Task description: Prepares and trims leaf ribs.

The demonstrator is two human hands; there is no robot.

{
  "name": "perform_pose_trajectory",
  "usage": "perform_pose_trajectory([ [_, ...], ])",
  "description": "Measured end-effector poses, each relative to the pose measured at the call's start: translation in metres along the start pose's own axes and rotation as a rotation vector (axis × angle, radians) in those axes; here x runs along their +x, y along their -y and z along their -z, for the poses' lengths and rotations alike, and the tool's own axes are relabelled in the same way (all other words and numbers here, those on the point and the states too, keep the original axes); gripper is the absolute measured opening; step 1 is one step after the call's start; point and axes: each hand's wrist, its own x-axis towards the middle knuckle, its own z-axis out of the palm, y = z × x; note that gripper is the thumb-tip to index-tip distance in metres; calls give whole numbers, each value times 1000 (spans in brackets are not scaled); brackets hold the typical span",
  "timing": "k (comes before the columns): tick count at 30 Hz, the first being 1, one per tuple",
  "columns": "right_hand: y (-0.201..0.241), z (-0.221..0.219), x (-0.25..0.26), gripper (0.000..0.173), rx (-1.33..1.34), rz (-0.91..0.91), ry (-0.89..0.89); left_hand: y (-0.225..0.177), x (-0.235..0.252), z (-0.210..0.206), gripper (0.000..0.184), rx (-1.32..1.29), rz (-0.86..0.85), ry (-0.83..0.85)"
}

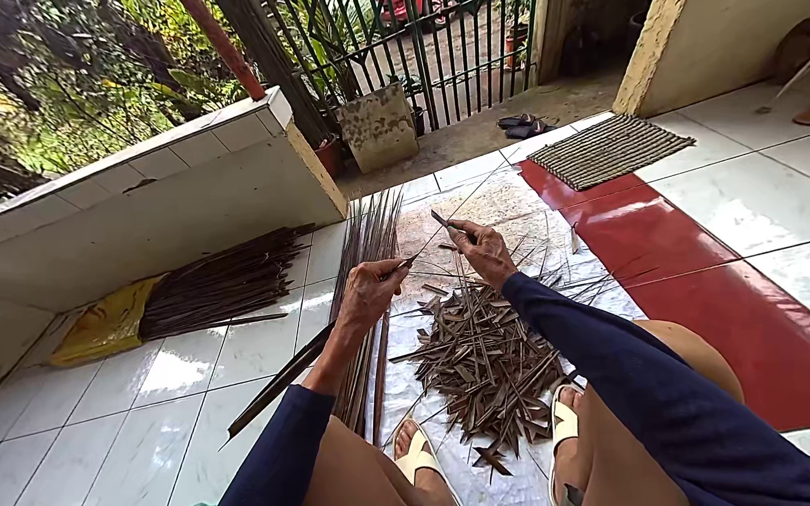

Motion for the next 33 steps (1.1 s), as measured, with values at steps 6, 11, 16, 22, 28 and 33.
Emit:
perform_pose_trajectory([
  [6, 12, 5, -2, 36, 133, 69, -60, 0, -2, 1, 24, 345, -40, -140],
  [11, 20, 2, -12, 36, 353, -34, 145, -1, -1, -7, 25, 373, -186, -139],
  [16, 27, 10, -6, 29, 448, -41, 124, -1, -1, -10, 31, 322, -196, -39],
  [22, 20, 10, -8, 33, 95, 88, 106, 10, -1, -9, 32, 582, -322, -194],
  [28, 24, -6, -23, 35, -83, 114, 125, 0, -2, -12, 37, 776, -320, -245],
  [33, 27, -5, -23, 36, -145, 92, 77, -6, -4, -14, 38, 813, -327, -258],
])
